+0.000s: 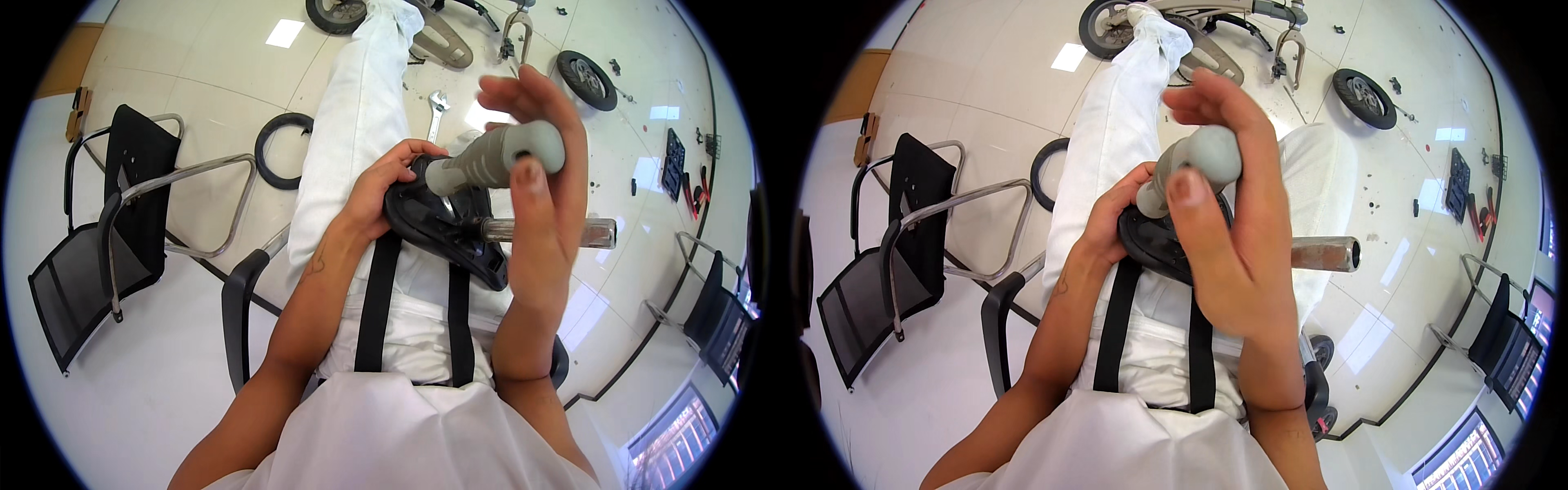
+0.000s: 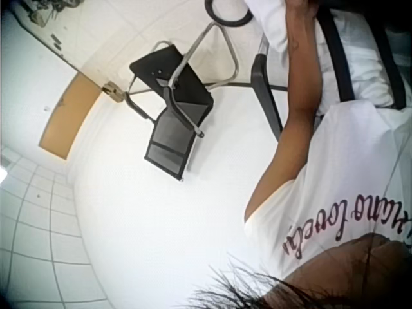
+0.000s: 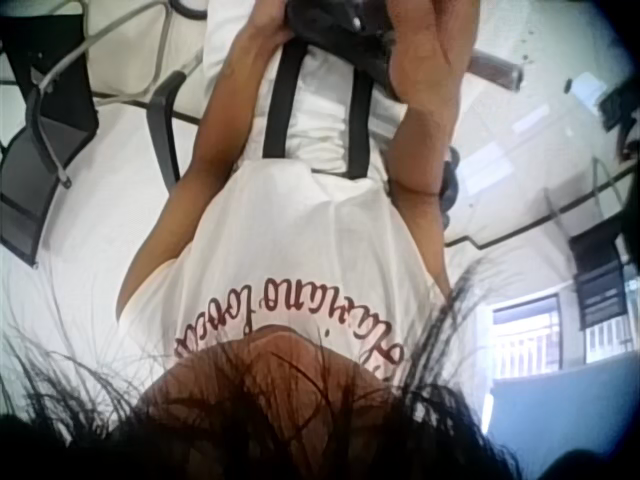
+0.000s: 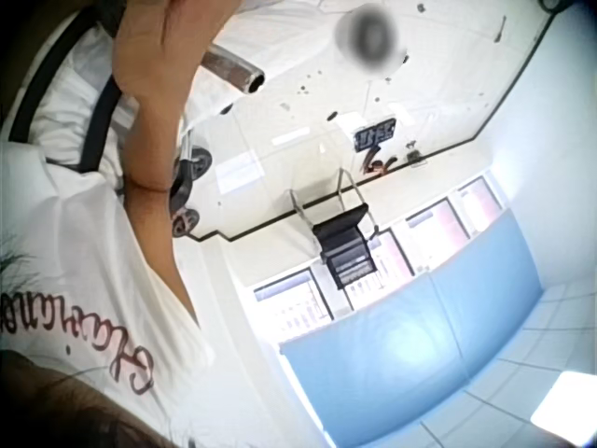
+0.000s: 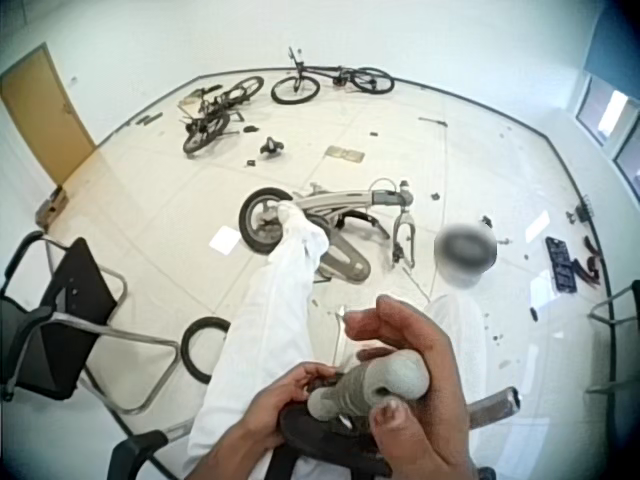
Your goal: The person assembles a bicycle seat by inserting a metal post into the seat base and tightening two bolts with a screwdriver. The person holds the seat on their lap and rotates the screwdriver to secure the bolts.
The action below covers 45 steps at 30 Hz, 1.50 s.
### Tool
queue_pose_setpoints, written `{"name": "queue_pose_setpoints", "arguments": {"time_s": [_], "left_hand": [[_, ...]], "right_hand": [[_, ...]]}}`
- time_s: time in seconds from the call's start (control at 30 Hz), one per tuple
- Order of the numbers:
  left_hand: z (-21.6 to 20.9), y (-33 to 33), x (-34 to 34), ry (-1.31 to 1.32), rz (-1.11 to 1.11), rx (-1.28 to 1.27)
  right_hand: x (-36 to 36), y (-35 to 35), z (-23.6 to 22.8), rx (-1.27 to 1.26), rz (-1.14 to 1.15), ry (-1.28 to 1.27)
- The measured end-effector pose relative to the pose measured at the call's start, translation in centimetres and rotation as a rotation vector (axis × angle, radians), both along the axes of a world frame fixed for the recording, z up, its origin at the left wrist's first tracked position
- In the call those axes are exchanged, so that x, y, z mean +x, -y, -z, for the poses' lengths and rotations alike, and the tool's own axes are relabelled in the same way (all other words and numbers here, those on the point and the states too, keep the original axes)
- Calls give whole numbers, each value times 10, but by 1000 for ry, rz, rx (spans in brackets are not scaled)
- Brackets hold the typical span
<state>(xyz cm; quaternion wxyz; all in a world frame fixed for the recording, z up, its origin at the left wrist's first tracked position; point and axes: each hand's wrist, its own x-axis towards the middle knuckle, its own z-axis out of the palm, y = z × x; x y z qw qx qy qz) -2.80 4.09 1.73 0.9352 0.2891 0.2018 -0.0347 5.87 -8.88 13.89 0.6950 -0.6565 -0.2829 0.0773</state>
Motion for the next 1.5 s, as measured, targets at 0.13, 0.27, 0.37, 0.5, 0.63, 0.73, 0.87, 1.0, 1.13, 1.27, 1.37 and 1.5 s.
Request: {"name": "queue_pose_setpoints", "arguments": {"time_s": [0.13, 0.27, 0.37, 0.5, 0.63, 0.73, 0.87, 1.0, 1.13, 1.27, 1.37, 1.5], "left_hand": [[-7, 0, 2, 22, 8, 8], [-7, 0, 1, 8, 6, 29], [-4, -1, 0, 2, 24, 21], [-3, -1, 1, 6, 14, 38], [-2, -1, 1, 30, 24, 23], [0, -1, 2, 37, 17, 3], [-2, -2, -1, 13, 21, 31], [-2, -2, 0, -13, 29, 34], [-4, 0, 2, 1, -12, 51], [-1, -2, 2, 29, 21, 9], [1, -1, 2, 34, 14, 12], [-1, -1, 1, 12, 7, 32]], "right_hand": [[-5, 9, -11, 89, -181, -124], [0, 15, -11, -75, -111, -4], [-1, 5, -5, -229, 195, 44], [2, 4, 1, -284, 261, 99], [1, -2, 10, 104, 14, -5], [1, 3, 4, 181, -158, -125], [0, 11, -2, 41, -175, -190], [-3, 8, -1, -200, 165, -1], [0, 4, -1, -247, 182, -54], [-2, 1, 3, 169, -74, -114], [-3, 8, -1, 165, -194, -129], [-2, 15, -7, -67, -67, -33]]}}
